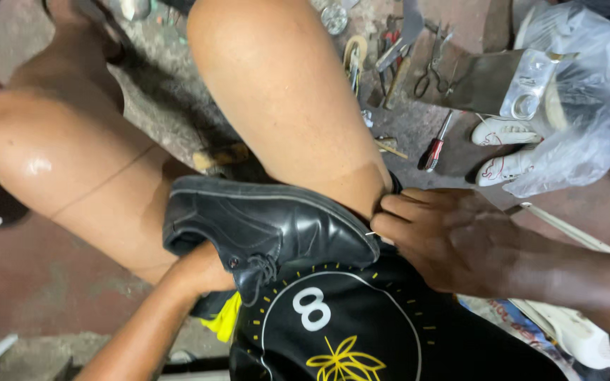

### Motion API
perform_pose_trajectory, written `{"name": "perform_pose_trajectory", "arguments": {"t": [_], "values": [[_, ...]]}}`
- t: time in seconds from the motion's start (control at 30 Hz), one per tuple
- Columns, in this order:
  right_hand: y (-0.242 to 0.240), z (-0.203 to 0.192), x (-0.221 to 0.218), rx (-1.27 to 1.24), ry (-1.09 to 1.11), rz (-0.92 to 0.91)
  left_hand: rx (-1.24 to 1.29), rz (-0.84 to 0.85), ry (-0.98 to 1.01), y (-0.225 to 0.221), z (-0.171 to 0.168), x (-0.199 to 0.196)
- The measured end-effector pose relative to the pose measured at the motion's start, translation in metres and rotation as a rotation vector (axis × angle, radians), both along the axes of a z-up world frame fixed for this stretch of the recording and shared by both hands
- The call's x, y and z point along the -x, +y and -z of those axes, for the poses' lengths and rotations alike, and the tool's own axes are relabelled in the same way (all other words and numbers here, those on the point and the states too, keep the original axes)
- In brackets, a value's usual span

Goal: The person stitches the sole of a black shoe using a needle and thread, pulling the thread tight through the leather by hand while resting the shoe on their lap.

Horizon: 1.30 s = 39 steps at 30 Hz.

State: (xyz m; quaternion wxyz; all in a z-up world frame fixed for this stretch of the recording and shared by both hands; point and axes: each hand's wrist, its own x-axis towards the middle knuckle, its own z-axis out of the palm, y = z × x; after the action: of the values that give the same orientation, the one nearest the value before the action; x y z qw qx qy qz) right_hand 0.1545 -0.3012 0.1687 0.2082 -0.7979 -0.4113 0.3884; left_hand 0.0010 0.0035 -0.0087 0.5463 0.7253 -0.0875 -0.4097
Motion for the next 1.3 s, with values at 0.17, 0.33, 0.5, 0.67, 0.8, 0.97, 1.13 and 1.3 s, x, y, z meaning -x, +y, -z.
{"name": "perform_pose_trajectory", "arguments": {"t": [0.17, 0.33, 0.5, 0.67, 0.8, 0.97, 1.13, 1.3], "values": [[-0.011, 0.011, 0.013, -0.174, -0.030, -0.039, 0.051, 0.051, -0.330, 0.016, -0.023, -0.007], [-0.010, 0.019, 0.015, -0.254, -0.289, -0.050, -0.053, 0.019, 0.029, 0.012, -0.042, -0.015], [-0.014, 0.024, 0.010, -0.129, -0.043, -0.026, -0.166, 0.214, 0.220, 0.013, -0.053, -0.022], [-0.020, 0.035, -0.003, -0.112, 0.035, -0.092, 0.162, 0.010, 0.588, 0.028, -0.058, -0.022], [-0.021, 0.038, 0.002, -0.126, 0.040, -0.105, 0.581, -0.516, 0.894, 0.020, -0.053, -0.016], [-0.023, 0.041, 0.001, -0.132, -0.016, -0.113, 0.390, -0.602, 0.776, -0.003, -0.053, -0.015], [-0.031, 0.040, 0.011, -0.199, -0.133, -0.013, 0.212, -0.561, 0.824, 0.001, -0.056, -0.013], [-0.035, 0.042, 0.016, -0.095, -0.126, -0.033, 0.144, -0.554, 0.834, 0.002, -0.054, -0.009]]}}
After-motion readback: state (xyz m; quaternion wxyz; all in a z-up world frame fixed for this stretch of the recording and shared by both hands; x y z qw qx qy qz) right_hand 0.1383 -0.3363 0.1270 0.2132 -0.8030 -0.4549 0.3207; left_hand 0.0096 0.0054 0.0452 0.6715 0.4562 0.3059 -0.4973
